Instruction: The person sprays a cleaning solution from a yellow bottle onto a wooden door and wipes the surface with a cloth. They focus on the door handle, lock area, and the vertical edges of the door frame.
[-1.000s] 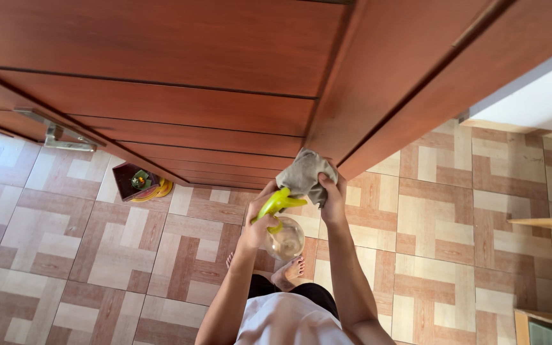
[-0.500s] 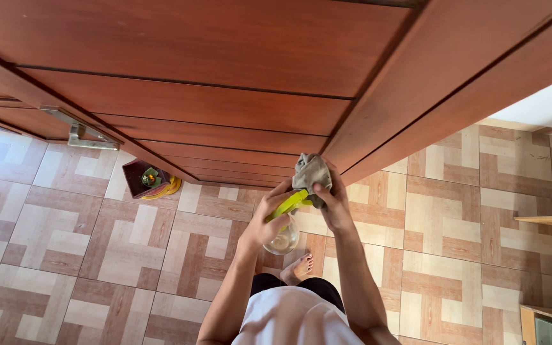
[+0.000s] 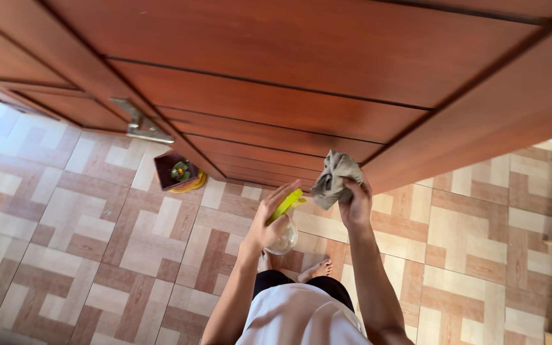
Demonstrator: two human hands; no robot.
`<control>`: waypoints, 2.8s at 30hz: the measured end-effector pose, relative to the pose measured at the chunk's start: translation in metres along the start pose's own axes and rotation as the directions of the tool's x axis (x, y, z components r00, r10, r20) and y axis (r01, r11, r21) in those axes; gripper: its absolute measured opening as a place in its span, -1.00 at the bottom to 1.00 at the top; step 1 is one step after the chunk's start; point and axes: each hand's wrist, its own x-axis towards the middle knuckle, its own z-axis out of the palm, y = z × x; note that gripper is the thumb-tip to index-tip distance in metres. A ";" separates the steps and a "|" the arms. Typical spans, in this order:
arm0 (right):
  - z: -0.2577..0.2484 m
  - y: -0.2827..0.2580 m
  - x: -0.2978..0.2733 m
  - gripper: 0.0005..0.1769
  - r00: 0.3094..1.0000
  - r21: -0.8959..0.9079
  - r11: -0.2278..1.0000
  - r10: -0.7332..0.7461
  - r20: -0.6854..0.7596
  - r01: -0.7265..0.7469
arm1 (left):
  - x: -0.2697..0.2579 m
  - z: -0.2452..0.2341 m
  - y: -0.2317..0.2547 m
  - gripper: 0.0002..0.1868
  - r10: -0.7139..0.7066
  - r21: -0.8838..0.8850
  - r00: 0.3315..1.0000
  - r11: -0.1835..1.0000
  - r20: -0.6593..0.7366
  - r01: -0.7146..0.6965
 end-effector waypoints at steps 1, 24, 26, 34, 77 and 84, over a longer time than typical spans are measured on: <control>0.012 0.003 -0.002 -0.47 0.998 0.021 0.998 0.051 0.039 -0.052 | -0.005 -0.009 0.001 -0.13 0.003 -0.024 1.000 1.000 -0.016 -0.003; 0.139 0.119 -0.033 -0.32 0.918 0.096 0.945 0.274 0.285 -0.312 | -0.078 -0.163 0.000 -0.11 0.035 -0.012 0.977 0.999 -0.210 -0.038; 0.137 0.128 -0.035 -0.39 0.928 0.073 0.948 0.283 0.244 -0.309 | -0.081 -0.168 -0.001 -0.11 0.025 -0.007 0.974 1.000 -0.225 -0.027; 0.121 0.150 -0.030 -0.49 0.933 0.035 0.952 0.290 0.212 -0.304 | -0.091 -0.174 -0.005 -0.13 0.030 0.016 0.955 1.000 -0.296 -0.026; 0.205 0.190 0.060 -0.47 0.881 -0.572 0.812 0.182 0.436 0.115 | -0.028 -0.190 -0.104 -0.43 -0.117 0.134 0.746 0.954 -0.656 0.268; 0.227 0.206 0.044 -0.62 0.761 -0.636 0.438 -0.212 0.613 0.635 | -0.012 -0.214 -0.151 -0.39 0.041 0.291 0.829 0.945 -0.557 0.148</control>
